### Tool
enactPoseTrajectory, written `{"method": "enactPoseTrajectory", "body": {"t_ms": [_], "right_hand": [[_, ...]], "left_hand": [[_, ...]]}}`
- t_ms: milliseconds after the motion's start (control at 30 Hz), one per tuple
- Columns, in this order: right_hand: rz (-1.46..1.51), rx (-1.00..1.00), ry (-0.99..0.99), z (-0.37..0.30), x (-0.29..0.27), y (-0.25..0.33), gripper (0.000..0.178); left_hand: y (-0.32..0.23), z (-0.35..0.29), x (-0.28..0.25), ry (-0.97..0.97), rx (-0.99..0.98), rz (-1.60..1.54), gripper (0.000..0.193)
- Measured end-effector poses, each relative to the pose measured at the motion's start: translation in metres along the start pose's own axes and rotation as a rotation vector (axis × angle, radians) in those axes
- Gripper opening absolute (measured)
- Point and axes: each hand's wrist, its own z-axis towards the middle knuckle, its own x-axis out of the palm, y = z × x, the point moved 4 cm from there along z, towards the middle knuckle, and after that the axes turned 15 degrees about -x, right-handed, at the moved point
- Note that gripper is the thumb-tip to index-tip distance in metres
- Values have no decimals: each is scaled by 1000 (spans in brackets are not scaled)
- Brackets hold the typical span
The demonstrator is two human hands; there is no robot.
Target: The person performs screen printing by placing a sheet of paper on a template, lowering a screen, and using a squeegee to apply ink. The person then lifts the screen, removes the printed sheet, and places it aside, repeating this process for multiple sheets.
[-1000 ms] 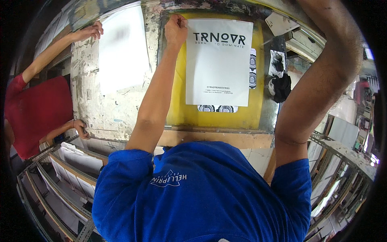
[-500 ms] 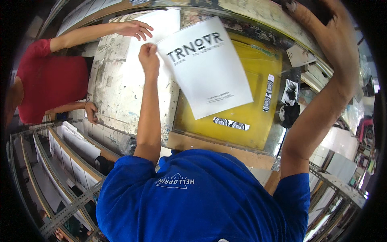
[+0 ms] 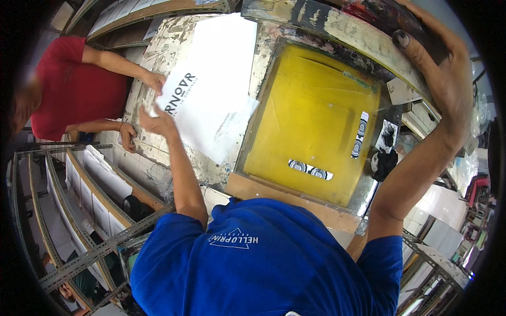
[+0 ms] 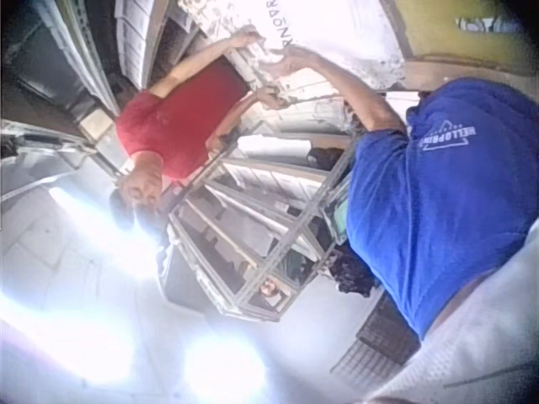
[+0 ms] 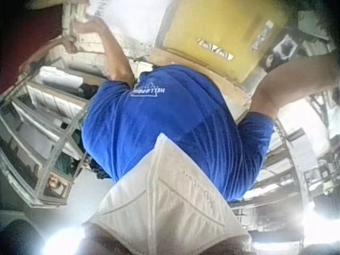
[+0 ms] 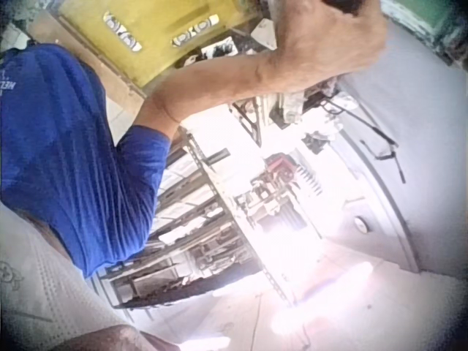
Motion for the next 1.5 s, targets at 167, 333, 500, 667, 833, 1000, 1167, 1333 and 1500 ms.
{"method": "enactPoseTrajectory", "body": {"t_ms": [167, 333, 500, 667, 833, 1000, 1167, 1333, 1500], "right_hand": [[19, 21, 10, 2, -1, 1, 47], [92, 76, 18, 10, -4, 2, 48], [51, 140, 44, -8, -10, -60, 52], [143, 41, 76, 16, -14, -5, 52], [51, 13, 60, 13, -15, -7, 51], [-23, -88, -3, 5, -10, -3, 50], [-7, -38, -7, -1, -8, -11, 49], [-176, 29, 27, 2, -8, 8, 49], [-272, 107, 3, -4, -6, -5, 52]], "left_hand": [[-122, -94, 37, 694, 254, -364, 34], [-127, -166, 73, 821, 381, -26, 38], [-125, -173, 90, 1052, 57, -159, 23], [-117, -176, 89, 772, 399, -197, 21], [-128, -169, 92, 957, 118, -74, 26], [-165, -175, 49, 1149, -62, -247, 28], [-189, -213, -10, 1504, 400, -84, 43], [-180, -269, -9, 1433, 733, -73, 61], [-234, -325, -16, 1425, 869, -241, 65]]}}
